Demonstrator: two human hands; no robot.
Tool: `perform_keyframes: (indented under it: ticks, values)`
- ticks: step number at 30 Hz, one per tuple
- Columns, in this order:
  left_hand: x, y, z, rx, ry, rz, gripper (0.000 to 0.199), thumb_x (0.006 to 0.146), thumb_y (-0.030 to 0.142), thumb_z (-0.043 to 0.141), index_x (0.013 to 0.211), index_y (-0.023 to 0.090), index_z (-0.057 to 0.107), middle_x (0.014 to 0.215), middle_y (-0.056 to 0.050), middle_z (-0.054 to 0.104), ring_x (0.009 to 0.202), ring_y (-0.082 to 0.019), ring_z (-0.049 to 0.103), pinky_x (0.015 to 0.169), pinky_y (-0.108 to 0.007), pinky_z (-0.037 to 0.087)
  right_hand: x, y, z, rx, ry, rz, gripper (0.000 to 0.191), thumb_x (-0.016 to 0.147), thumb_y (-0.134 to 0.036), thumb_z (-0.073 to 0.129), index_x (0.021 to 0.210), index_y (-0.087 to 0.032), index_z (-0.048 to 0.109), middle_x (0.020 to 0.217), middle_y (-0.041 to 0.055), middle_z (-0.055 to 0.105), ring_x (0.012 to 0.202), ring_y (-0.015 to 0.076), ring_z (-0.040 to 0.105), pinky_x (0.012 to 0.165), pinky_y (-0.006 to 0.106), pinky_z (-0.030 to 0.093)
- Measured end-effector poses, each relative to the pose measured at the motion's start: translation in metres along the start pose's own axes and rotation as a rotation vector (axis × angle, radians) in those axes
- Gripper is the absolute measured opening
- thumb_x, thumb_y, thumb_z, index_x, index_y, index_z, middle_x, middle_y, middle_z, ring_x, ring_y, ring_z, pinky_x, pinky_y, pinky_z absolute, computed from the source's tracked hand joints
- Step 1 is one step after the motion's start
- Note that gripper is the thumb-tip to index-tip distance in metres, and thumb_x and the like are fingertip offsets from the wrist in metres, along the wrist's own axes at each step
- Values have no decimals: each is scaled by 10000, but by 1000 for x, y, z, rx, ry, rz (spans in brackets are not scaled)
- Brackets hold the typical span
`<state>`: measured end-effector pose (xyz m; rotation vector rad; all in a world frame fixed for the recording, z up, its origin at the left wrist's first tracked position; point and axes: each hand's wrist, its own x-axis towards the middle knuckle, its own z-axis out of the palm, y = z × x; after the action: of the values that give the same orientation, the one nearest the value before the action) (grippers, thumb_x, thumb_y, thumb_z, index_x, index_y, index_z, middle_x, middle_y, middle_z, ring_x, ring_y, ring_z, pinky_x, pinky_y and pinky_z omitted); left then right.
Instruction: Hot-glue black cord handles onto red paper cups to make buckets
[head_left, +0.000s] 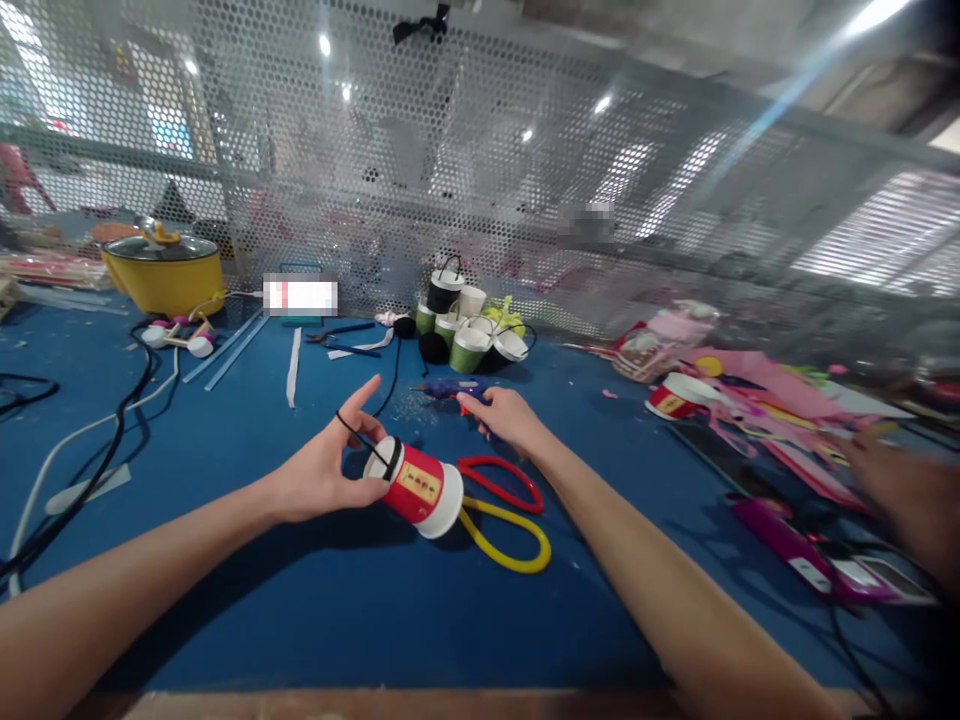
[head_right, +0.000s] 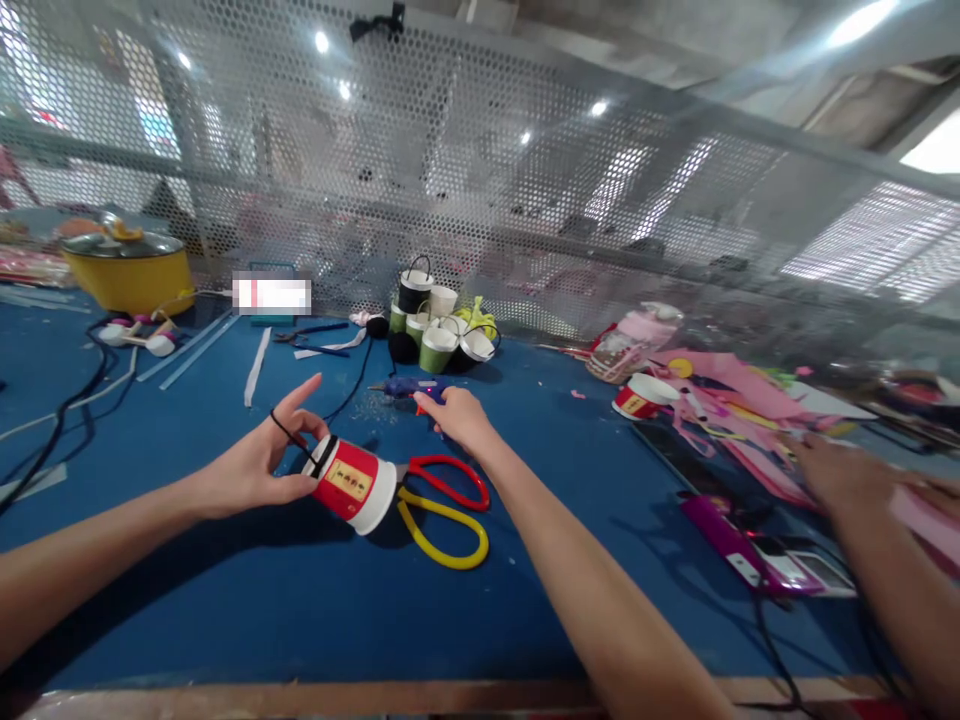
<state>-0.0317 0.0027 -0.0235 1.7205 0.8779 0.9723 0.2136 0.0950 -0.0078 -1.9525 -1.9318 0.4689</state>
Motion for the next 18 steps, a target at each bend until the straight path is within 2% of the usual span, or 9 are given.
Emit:
perform_keyframes:
  ticks: [2,4,6,7,9,11,14,18]
  values:
    - [0,0,0,15,-6,-13,954,665,147,613,1398,309,25,967,-24,478,889,-178,465,874,-397,332,1,-5,3,-52,49,-21,261,782,-333,566,596,-151,552,541,72,586,561,191,587,525,281,421]
    - [1,-1,0,29,-13,-23,960,665,150,618,1399,307,20,969,-26,487,902,-187,469,884,-413,329,-6,-18,0,-91,112,-80,151,740,-260,621,655,-139,595,723,118,626,764,238,594,639,316,429]
    - [1,-2,0,32,-18,-25,963,664,147,624,1399,301,22,968,-28,497,916,-196,476,898,-432,323,-21,-40,-4,-83,120,-202,116,747,-266,620,744,-150,634,884,113,624,888,230,560,729,320,417]
    - [0,-2,1,23,-17,-20,961,664,144,628,1399,298,29,969,-29,501,927,-200,480,906,-439,322,-31,-53,-6,-56,79,-298,144,758,-309,610,752,-170,648,881,80,625,859,196,562,737,298,419]
    - [0,-3,2,-33,-18,-1,952,668,143,636,1398,297,44,1010,-42,503,968,-210,483,919,-442,332,-50,-78,-8,76,-131,-635,209,817,-327,535,770,-171,667,840,59,621,800,163,561,725,288,421]
    - [-1,-3,3,-125,-35,18,944,678,143,637,1394,303,42,1099,-67,485,1020,-220,483,916,-434,359,-66,-98,-8,100,-274,-795,194,796,-323,566,730,-179,679,846,50,614,804,165,547,716,292,417]
    - [-1,-3,3,-202,-63,33,942,688,143,636,1392,304,30,1168,-85,461,1050,-222,484,923,-430,371,-78,-110,-11,145,-333,-819,131,751,-206,601,638,-157,646,823,38,591,774,147,531,704,280,411]
    - [1,-4,2,-123,-57,25,946,683,144,638,1394,281,29,1034,-51,516,989,-203,490,932,-440,331,-81,-97,-24,372,-322,-672,150,769,-230,578,648,-147,607,729,1,548,672,105,510,631,242,406]
